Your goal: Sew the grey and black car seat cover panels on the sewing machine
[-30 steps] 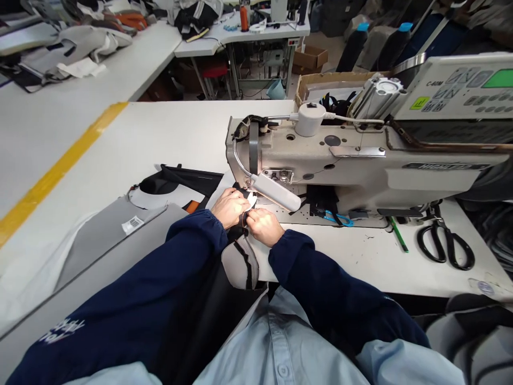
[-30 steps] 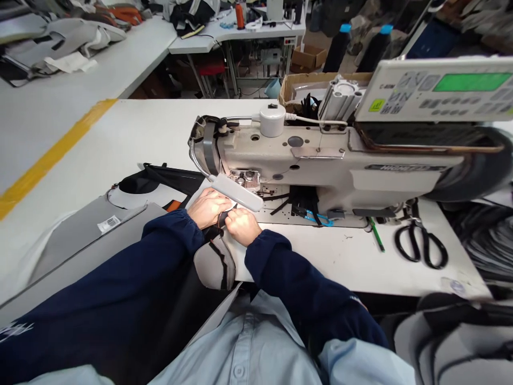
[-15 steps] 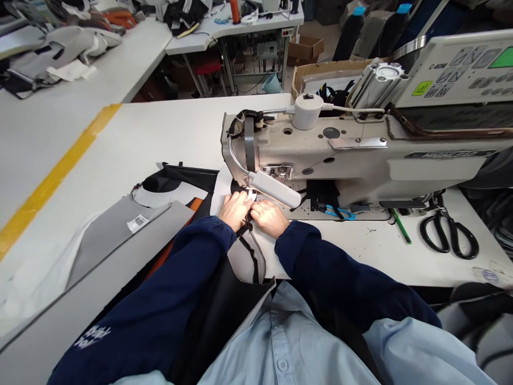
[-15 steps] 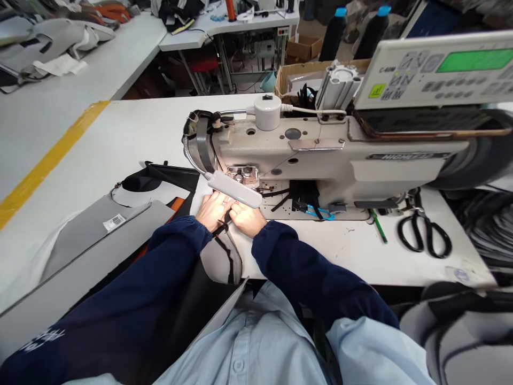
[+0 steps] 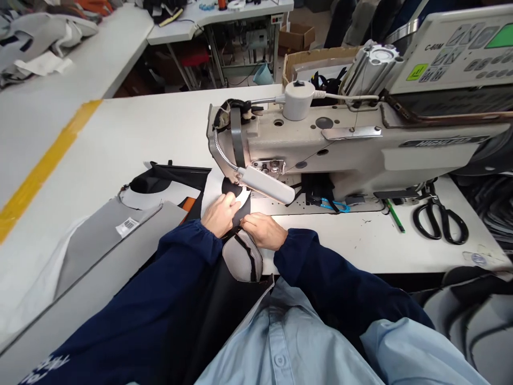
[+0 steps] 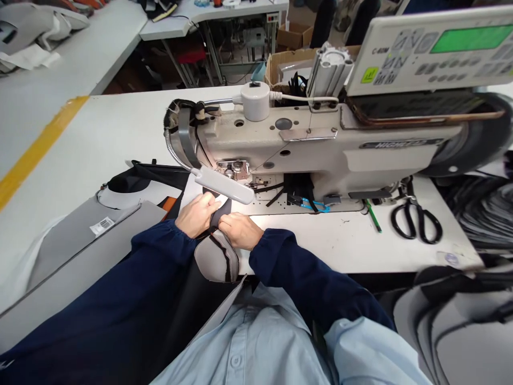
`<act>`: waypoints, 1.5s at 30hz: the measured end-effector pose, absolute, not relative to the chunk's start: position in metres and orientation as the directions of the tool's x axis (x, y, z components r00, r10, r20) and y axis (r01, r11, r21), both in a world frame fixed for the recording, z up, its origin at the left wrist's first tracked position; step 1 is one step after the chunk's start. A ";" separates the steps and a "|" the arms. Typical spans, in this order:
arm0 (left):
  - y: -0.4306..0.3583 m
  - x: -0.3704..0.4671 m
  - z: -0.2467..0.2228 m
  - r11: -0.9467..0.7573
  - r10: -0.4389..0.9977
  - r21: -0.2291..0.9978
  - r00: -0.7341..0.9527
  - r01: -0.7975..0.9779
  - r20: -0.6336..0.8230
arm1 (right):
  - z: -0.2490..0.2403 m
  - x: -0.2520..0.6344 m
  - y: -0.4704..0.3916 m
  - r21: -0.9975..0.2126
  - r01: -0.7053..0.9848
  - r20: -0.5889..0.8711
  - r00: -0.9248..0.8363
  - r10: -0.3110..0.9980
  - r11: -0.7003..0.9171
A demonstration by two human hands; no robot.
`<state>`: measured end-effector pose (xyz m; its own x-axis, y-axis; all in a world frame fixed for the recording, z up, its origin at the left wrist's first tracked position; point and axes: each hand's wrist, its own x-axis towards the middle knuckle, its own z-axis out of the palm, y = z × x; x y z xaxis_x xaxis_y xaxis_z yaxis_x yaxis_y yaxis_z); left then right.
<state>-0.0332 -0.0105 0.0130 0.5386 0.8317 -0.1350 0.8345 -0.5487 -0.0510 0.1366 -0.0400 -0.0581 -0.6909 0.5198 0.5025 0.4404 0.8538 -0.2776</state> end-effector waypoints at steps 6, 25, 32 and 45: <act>-0.017 -0.018 0.021 -0.614 0.779 -0.147 0.567 0.775 -0.268 | -0.052 0.142 -0.038 -0.208 0.444 0.459 -0.743 0.488 0.872; -0.009 -0.016 0.029 -0.584 0.757 -0.046 0.524 0.810 -0.391 | -0.041 0.163 -0.061 -0.191 0.475 0.409 -0.757 0.510 0.859; -0.015 -0.012 0.028 -0.587 0.767 -0.060 0.531 0.807 -0.359 | -0.045 0.158 -0.056 -0.117 0.514 0.354 -0.778 0.519 0.850; 0.011 -0.015 -0.006 -0.549 0.804 0.033 0.539 0.835 -0.249 | -0.037 0.157 -0.027 -0.177 0.619 0.208 -0.737 0.643 0.766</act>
<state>-0.0151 0.0112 -0.0056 0.5392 0.8044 -0.2492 0.8349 -0.5494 0.0330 0.1568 -0.0272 -0.0365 -0.7367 0.6433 0.2083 0.6186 0.7656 -0.1768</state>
